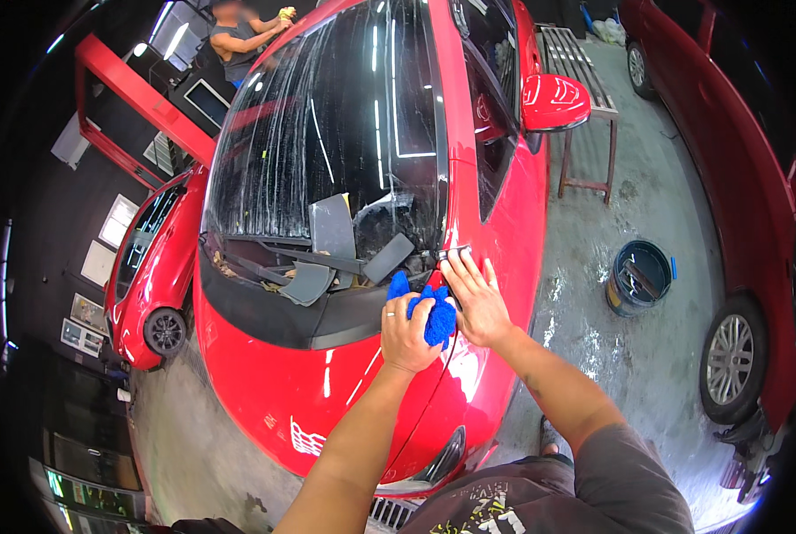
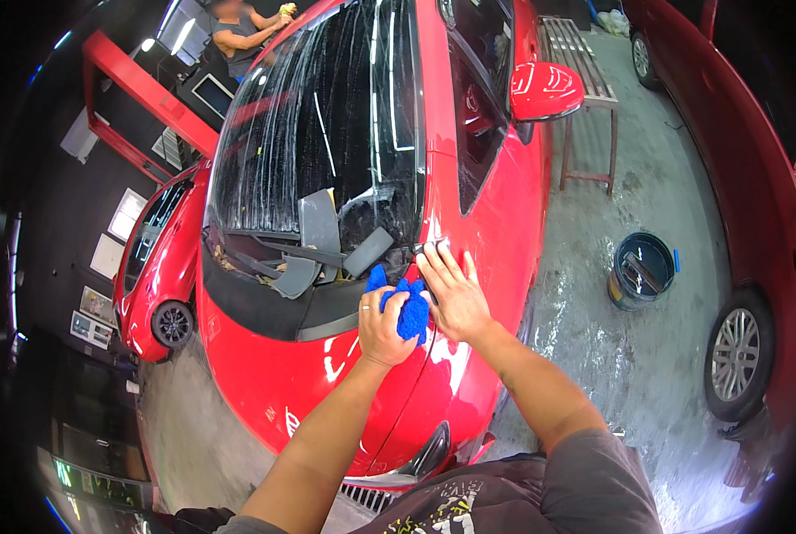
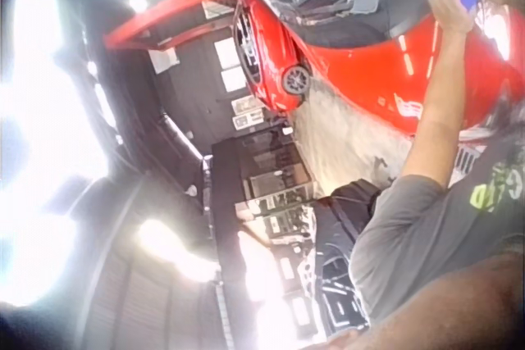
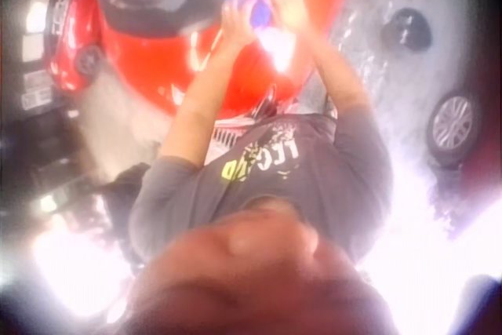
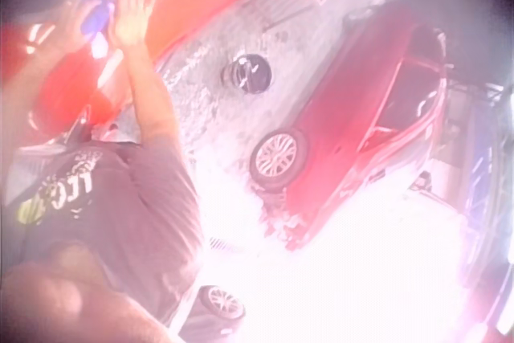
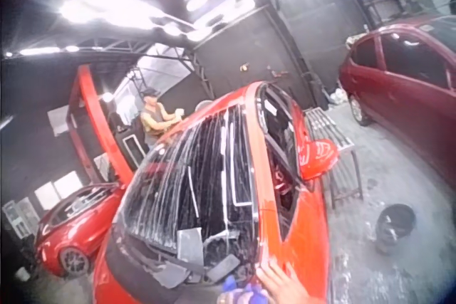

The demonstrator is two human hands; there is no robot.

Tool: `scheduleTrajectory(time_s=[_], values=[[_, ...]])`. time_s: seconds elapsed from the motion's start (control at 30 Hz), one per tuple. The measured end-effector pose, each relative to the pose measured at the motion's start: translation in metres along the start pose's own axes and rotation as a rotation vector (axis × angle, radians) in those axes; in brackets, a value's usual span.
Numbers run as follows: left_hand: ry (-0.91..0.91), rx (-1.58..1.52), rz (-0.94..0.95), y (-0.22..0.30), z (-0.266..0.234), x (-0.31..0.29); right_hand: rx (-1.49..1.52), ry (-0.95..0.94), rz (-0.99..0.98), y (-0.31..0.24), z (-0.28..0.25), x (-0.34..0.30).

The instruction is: The person wipes the hood and windshield of a red car using a blue microfiber cloth. They repeatedly rub the surface, occasionally dipping the cloth into a bucket of water, and continue cleaning the front area of the vehicle.

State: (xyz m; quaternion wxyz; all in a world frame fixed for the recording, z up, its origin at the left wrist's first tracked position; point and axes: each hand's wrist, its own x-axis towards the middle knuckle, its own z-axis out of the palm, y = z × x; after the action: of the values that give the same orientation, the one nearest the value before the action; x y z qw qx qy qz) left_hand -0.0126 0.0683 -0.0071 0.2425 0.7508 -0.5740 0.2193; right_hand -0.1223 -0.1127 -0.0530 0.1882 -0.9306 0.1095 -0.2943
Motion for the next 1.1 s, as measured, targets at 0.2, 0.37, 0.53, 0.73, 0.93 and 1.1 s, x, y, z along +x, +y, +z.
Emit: scheduleTrajectory(time_s=[0.2,0.37,0.53,0.73,0.93,1.1], values=[[-0.021,-0.007,-0.018,-0.001,-0.005,-0.005,0.061,-0.406,0.18,-0.057,0.044,-0.203],[0.016,-0.014,0.012,-0.002,0.003,-0.003,0.187,-0.022,0.294,-0.024,0.025,-0.069],[-0.034,-0.013,-0.028,0.0,-0.005,-0.005,0.101,-0.203,0.351,-0.087,0.053,-0.151],[-0.018,-0.002,-0.038,0.002,-0.001,-0.004,0.076,-0.089,0.415,-0.089,0.052,-0.133],[0.016,0.005,-0.02,-0.001,-0.006,-0.004,0.117,-0.3,0.452,-0.131,0.06,-0.18],[0.013,-0.023,-0.028,0.008,-0.013,0.001,0.074,-0.105,0.461,-0.103,0.045,-0.134]])
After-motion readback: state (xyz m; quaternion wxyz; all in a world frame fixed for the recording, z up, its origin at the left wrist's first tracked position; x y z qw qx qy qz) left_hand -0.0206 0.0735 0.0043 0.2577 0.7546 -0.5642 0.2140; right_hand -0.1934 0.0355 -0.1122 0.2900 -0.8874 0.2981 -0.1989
